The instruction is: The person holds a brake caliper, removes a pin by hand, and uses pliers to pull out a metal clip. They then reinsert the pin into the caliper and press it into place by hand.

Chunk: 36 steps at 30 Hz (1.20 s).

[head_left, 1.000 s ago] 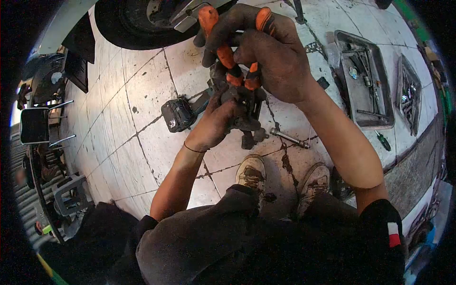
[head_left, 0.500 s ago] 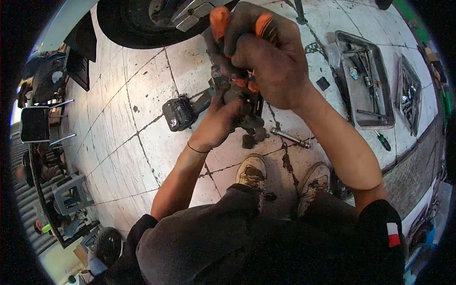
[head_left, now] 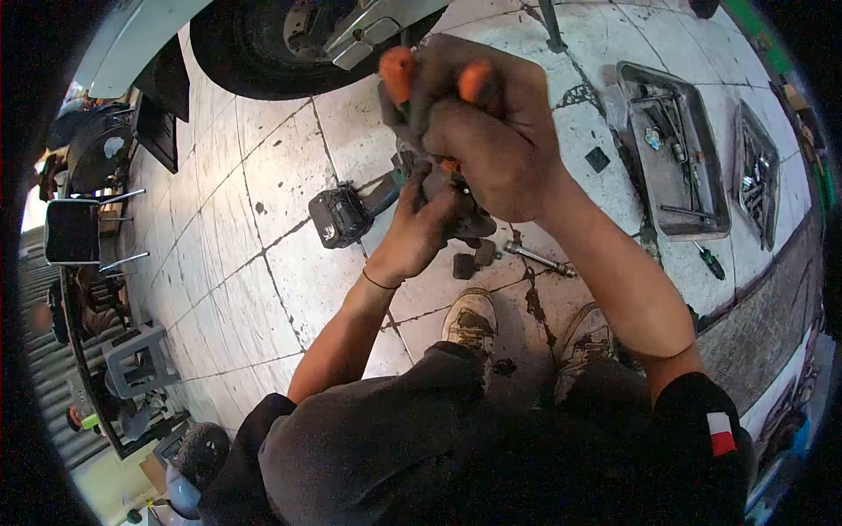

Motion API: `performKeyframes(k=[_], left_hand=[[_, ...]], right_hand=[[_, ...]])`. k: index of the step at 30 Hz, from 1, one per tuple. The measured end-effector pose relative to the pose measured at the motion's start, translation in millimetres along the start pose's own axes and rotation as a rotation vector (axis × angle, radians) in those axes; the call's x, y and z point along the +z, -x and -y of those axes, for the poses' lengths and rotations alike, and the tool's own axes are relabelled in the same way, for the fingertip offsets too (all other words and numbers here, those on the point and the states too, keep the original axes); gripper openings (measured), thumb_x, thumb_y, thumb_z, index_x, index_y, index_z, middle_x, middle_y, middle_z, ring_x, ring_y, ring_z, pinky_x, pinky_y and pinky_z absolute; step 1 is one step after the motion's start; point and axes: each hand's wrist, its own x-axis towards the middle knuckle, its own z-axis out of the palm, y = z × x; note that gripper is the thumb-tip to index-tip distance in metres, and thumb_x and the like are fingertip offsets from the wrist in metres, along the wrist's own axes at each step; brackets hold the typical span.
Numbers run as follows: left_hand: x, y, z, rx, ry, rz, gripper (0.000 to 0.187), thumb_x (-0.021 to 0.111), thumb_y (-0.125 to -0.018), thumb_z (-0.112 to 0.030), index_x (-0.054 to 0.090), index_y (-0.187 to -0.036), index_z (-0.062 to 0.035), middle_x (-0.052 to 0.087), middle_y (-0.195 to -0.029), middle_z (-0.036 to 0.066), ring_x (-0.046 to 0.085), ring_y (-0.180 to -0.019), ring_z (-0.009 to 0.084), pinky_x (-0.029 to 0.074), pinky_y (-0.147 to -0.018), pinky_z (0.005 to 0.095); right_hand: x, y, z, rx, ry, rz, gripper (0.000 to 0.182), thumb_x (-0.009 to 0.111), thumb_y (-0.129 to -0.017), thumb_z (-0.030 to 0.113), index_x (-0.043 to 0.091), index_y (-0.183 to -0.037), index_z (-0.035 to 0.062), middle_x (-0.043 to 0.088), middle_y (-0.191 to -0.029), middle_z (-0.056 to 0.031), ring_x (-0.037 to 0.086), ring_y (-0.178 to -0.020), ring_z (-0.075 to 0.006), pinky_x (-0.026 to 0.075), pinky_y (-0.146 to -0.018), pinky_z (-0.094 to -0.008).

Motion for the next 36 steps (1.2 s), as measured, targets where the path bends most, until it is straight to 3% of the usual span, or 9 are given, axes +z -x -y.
performKeyframes(k=[3, 8, 10, 13, 16, 22, 28, 31, 36], left_hand=[[-10, -9, 6, 0.020, -0.176, 0.064, 0.041, 0.053, -0.100, -0.034, 0.054, -0.122, 0.0008, 0.065, -0.111, 0.020, 0.072, -0.084, 0.0314, 0.060, -0.074, 0.0427], [-11, -9, 18, 0.065, -0.124, 0.038, 0.043, 0.049, -0.100, -0.031, 0.048, -0.131, -0.0003, 0.065, -0.111, 0.018, 0.071, -0.090, 0.0300, 0.059, -0.069, 0.0402], [-13, -11, 26, 0.105, -0.138, 0.006, 0.044, 0.048, -0.100, -0.029, 0.046, -0.133, -0.0008, 0.065, -0.110, 0.017, 0.070, -0.091, 0.0291, 0.058, -0.067, 0.0390], [-16, -7, 26, 0.035, 0.026, -0.009, 0.045, 0.048, -0.098, -0.029, 0.048, -0.133, -0.0009, 0.064, -0.109, 0.015, 0.069, -0.089, 0.0266, 0.057, -0.064, 0.0373], [-6, -10, 10, 0.021, 0.039, 0.071, 0.049, 0.050, -0.097, -0.034, 0.049, -0.133, -0.0010, 0.064, -0.108, 0.014, 0.068, -0.084, 0.0249, 0.056, -0.064, 0.0367], [-7, -8, 9, 0.038, -0.025, 0.118, 0.056, 0.050, -0.097, -0.042, 0.048, -0.135, -0.0014, 0.063, -0.113, 0.015, 0.069, -0.088, 0.0248, 0.056, -0.065, 0.0369], [-5, -8, 5, 0.037, -0.038, 0.143, 0.062, 0.047, -0.098, -0.054, 0.046, -0.136, -0.0039, 0.062, -0.119, 0.016, 0.069, -0.087, 0.0268, 0.057, -0.066, 0.0373], [-5, -7, 5, 0.013, -0.053, 0.117, 0.059, 0.047, -0.099, -0.052, 0.046, -0.134, -0.0045, 0.062, -0.119, 0.015, 0.069, -0.087, 0.0269, 0.057, -0.066, 0.0371], [-4, -8, 5, 0.031, -0.040, 0.119, 0.056, 0.046, -0.100, -0.050, 0.046, -0.133, -0.0049, 0.063, -0.116, 0.015, 0.069, -0.086, 0.0254, 0.057, -0.067, 0.0370]], right_hand=[[1, -14, -11, -0.087, 0.174, 0.090, 0.037, 0.065, -0.093, 0.024, 0.049, -0.066, 0.0044, 0.055, -0.056, -0.0054, 0.054, -0.053, -0.0157, 0.042, -0.052, -0.0339], [1, -26, -12, 0.250, 0.039, 0.048, 0.046, 0.059, -0.097, 0.037, 0.049, -0.067, 0.0031, 0.052, -0.052, -0.0081, 0.055, -0.053, -0.0150, 0.043, -0.052, -0.0342], [-9, -34, -3, 0.358, 0.019, 0.048, 0.040, 0.060, -0.096, 0.034, 0.056, -0.072, 0.0024, 0.055, -0.055, -0.0104, 0.058, -0.054, -0.0183, 0.047, -0.054, -0.0365], [-29, -43, 16, 0.382, -0.362, 0.347, 0.020, 0.049, -0.096, 0.017, 0.048, -0.079, 0.0064, 0.049, -0.070, 0.0009, 0.046, -0.060, -0.0065, 0.044, -0.053, -0.0271], [-11, -32, -4, 0.489, -0.435, 0.155, 0.020, 0.050, -0.096, 0.016, 0.048, -0.079, 0.0063, 0.046, -0.067, 0.0028, 0.043, -0.059, -0.0055, 0.041, -0.052, -0.0266], [-16, -16, -17, 0.106, -0.092, 0.134, 0.025, 0.053, -0.098, 0.020, 0.047, -0.079, 0.0062, 0.044, -0.066, 0.0034, 0.038, -0.059, -0.0051, 0.034, -0.051, -0.0263], [-19, -23, -15, 0.238, -0.390, 0.251, 0.031, 0.056, -0.099, 0.025, 0.047, -0.076, 0.0068, 0.045, -0.064, 0.0034, 0.040, -0.058, -0.0056, 0.036, -0.051, -0.0264], [-7, -22, -8, 0.406, -0.245, 0.171, 0.033, 0.056, -0.099, 0.027, 0.047, -0.075, 0.0065, 0.048, -0.064, 0.0029, 0.043, -0.058, -0.0058, 0.038, -0.051, -0.0266], [-5, -17, -9, 0.236, -0.256, 0.146, 0.036, 0.057, -0.100, 0.029, 0.047, -0.073, 0.0059, 0.049, -0.063, 0.0028, 0.044, -0.058, -0.0062, 0.039, -0.052, -0.0271]])
